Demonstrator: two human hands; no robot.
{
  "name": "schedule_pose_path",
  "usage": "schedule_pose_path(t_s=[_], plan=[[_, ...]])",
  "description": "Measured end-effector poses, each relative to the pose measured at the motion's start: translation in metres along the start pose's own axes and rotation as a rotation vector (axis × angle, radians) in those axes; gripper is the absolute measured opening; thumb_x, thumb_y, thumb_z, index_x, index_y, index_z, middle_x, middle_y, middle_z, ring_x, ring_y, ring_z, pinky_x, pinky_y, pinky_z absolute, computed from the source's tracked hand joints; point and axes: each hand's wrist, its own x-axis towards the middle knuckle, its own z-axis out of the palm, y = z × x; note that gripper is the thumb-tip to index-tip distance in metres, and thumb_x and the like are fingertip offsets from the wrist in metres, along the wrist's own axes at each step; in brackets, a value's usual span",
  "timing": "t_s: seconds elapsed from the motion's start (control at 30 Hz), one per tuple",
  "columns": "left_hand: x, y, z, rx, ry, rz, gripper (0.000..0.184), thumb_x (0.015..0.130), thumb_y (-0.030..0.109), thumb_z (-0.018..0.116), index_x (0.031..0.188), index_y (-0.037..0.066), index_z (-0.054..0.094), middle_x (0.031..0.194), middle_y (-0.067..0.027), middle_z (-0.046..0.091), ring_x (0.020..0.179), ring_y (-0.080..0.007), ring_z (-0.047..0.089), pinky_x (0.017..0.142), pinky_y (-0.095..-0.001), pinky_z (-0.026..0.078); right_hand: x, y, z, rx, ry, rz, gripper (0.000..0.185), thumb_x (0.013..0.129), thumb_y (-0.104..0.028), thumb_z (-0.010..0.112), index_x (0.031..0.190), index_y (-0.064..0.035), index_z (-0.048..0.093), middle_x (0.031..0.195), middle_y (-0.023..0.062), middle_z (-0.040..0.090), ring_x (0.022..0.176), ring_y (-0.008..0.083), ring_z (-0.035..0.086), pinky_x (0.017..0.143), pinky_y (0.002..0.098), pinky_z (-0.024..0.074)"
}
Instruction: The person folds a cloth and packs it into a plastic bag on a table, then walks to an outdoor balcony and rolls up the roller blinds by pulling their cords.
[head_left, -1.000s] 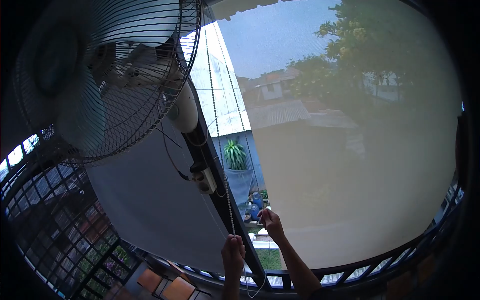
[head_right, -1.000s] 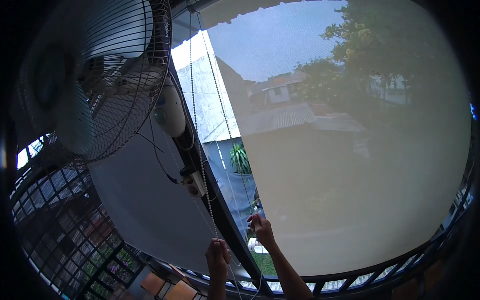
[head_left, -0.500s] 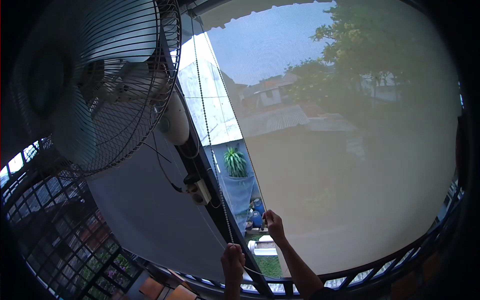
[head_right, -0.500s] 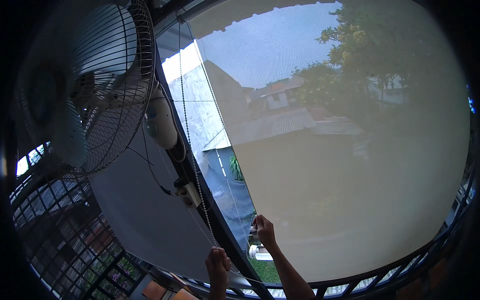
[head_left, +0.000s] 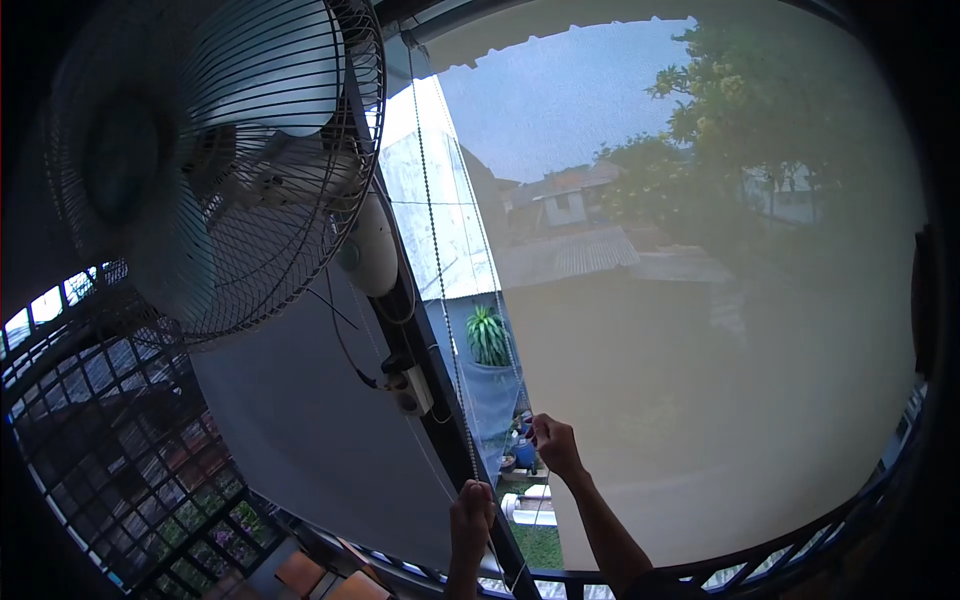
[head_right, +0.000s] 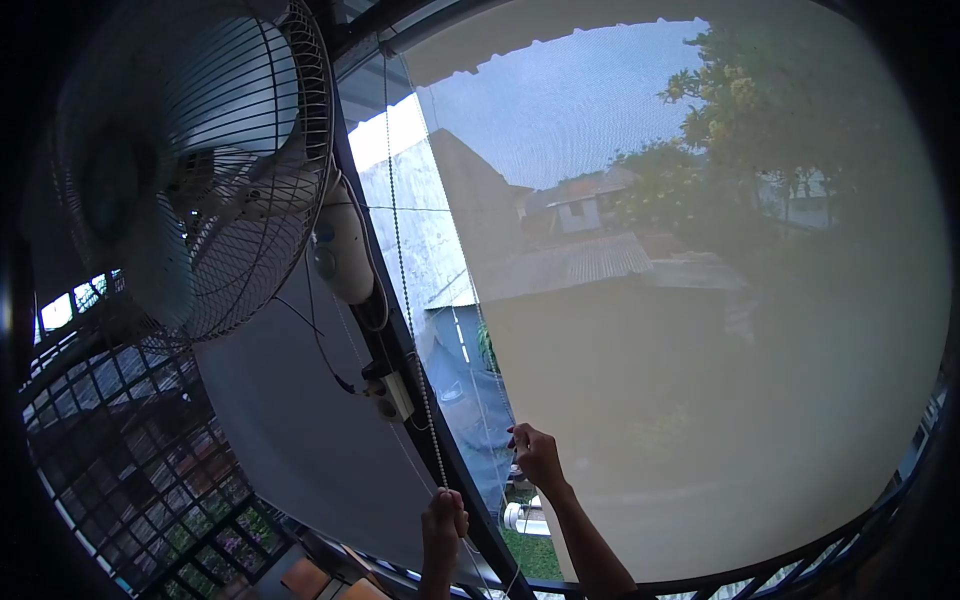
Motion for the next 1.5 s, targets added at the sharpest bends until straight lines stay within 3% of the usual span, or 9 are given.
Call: schedule_pose_path(t_s=[0.47,0.7,0.77,0.87,0.93,1.03,1.13,1.2,1.5], plan=[[-0.017,0.034,-0.034,-0.115,0.154,0.056,0.020,0.101,0.022,0.049,0.087,0.011,0.058,0.079,0.0084,0.050,0.069,0.0007,0.046,0.059,-0.0104,0.040,0.340,-0.389,-0.251,-1.441,1.050,-1.385,0.040,0.088,-0.019,0.065,0.121,-0.0035,0.048,0.118,0.0136,0.054,0.100,0.0280,0.058,0.082,0.0387,0.0494],[-0.019,0.033,-0.022,-0.019,0.106,0.143,0.032,0.100,0.030,0.050,0.076,0.010,0.054,0.066,0.0071,0.043,0.059,-0.0030,0.039,0.050,-0.0200,0.032,0.350,-0.465,-0.250,-1.699,0.879,-1.181,0.036,0.079,-0.003,0.060,0.114,0.0021,0.056,0.116,0.0161,0.058,0.112,0.0273,0.054,0.096,0.0412,0.0439],[-0.020,0.033,-0.020,0.053,0.071,0.180,0.034,0.100,0.031,0.050,0.075,0.009,0.052,0.064,0.0066,0.042,0.058,-0.0036,0.039,0.050,-0.0216,0.031,0.383,-0.463,-0.263,-1.094,0.668,-1.856,0.030,0.081,-0.005,0.059,0.110,-0.0005,0.057,0.109,0.0150,0.059,0.106,0.0274,0.057,0.095,0.0411,0.0448],[-0.015,0.031,-0.020,0.056,0.052,0.209,0.035,0.101,0.032,0.049,0.075,0.009,0.052,0.063,0.0063,0.041,0.058,-0.0039,0.037,0.050,-0.0227,0.030,0.396,-0.478,-0.255,-0.982,0.651,-1.884,0.024,0.082,-0.007,0.058,0.106,-0.0035,0.060,0.104,0.0133,0.061,0.100,0.0268,0.061,0.093,0.0416,0.0460],[-0.015,0.023,-0.022,0.025,0.049,0.201,0.035,0.101,0.032,0.048,0.075,0.009,0.052,0.062,0.0062,0.040,0.057,-0.0039,0.036,0.050,-0.0230,0.029,0.411,-0.487,-0.251,-1.684,0.840,-1.192,0.018,0.083,-0.009,0.057,0.099,-0.0062,0.062,0.102,0.0119,0.064,0.097,0.0262,0.063,0.091,0.0420,0.0472],[-0.008,0.008,-0.028,0.113,0.094,0.245,0.035,0.101,0.033,0.048,0.076,0.009,0.052,0.063,0.0061,0.040,0.058,-0.0037,0.036,0.050,-0.0228,0.029,0.443,-0.500,-0.257,-1.859,0.800,-0.937,0.014,0.083,-0.011,0.057,0.095,-0.0070,0.063,0.097,0.0105,0.066,0.094,0.0255,0.064,0.087,0.0428,0.0487],[-0.004,0.008,-0.031,-0.012,0.090,0.109,0.035,0.101,0.032,0.047,0.076,0.008,0.052,0.063,0.0061,0.040,0.057,-0.0036,0.035,0.050,-0.0223,0.028,0.456,-0.497,-0.272,-1.562,0.675,-1.384,0.012,0.084,-0.013,0.057,0.093,-0.0086,0.063,0.093,0.0094,0.066,0.091,0.0250,0.065,0.082,0.0423,0.0498],[-0.004,0.013,-0.026,0.150,0.071,0.226,0.034,0.101,0.030,0.047,0.076,0.008,0.052,0.063,0.0063,0.040,0.057,-0.0036,0.035,0.049,-0.0223,0.028,0.458,-0.501,-0.256,-1.747,0.872,-1.032,0.010,0.085,-0.014,0.057,0.092,-0.0103,0.064,0.092,0.0093,0.067,0.090,0.0253,0.065,0.080,0.0414,0.0503],[0.002,0.011,-0.012,0.075,0.140,0.187,0.035,0.102,0.030,0.046,0.075,0.009,0.050,0.062,0.0056,0.039,0.056,-0.0039,0.033,0.049,-0.0233,0.026,0.444,-0.489,-0.242,-1.582,1.120,-1.179,0.014,0.086,-0.016,0.056,0.093,-0.0068,0.063,0.080,0.0144,0.066,0.083,0.0270,0.065,0.069,0.0420,0.0524]])
